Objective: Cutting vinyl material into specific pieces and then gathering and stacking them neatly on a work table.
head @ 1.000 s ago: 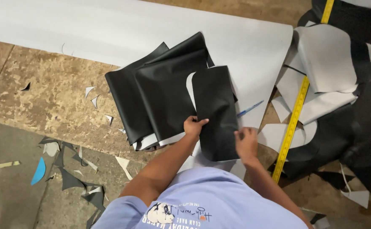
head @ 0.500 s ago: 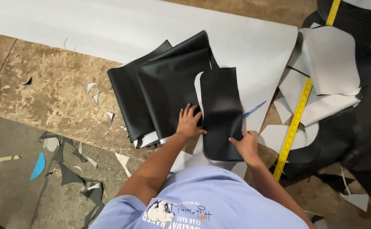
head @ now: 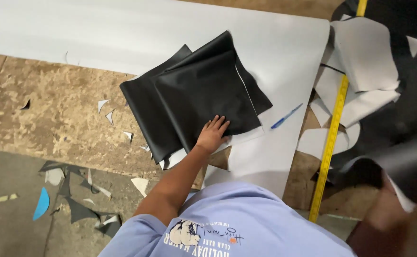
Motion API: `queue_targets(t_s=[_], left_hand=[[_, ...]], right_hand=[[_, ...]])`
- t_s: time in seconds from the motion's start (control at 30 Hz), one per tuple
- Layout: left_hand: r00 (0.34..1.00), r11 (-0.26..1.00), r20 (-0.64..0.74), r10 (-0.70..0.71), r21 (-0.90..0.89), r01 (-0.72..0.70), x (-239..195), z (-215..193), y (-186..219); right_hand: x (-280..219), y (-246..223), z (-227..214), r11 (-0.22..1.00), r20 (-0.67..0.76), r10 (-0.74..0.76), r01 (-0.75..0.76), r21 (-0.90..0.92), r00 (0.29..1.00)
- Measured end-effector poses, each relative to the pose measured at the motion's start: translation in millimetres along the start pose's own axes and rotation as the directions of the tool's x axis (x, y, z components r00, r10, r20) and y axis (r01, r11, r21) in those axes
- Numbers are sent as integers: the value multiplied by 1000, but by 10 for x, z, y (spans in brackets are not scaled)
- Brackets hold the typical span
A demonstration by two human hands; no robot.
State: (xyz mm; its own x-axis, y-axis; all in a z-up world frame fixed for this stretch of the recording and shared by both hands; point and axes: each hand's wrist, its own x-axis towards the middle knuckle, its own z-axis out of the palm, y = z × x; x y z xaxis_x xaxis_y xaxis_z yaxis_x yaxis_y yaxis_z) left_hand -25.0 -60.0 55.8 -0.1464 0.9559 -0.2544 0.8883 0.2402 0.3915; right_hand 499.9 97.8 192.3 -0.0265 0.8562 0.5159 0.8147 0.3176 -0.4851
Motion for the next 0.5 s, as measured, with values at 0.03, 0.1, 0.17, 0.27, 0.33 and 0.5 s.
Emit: queue_targets(t_s=[0.03,0.1,0.17,0.27,0.33,0.5], left_hand=[[996,994,-69,52,100,-45,43,107,-53],[984,975,-131,123,203,-94,60,172,-109],[955,978,-215,205,14,-207,19,87,-111],[967,945,-253,22,-310,-103,-163,-362,-77],[932,870,-353,-82,-481,-106,-140,-431,-160],[740,591,-494,-456,-790,-163,-352,-821,-407]], right_hand=[[39,-74,-47,987,24,82,-85,137,996],[93,-155,-131,949,48,165,-172,265,985],[134,-166,-205,687,202,340,-389,614,918],[192,-117,-270,262,395,417,-524,811,819],[236,-105,-354,19,496,411,-551,834,765],[43,-803,-435,917,75,-314,282,281,946]])
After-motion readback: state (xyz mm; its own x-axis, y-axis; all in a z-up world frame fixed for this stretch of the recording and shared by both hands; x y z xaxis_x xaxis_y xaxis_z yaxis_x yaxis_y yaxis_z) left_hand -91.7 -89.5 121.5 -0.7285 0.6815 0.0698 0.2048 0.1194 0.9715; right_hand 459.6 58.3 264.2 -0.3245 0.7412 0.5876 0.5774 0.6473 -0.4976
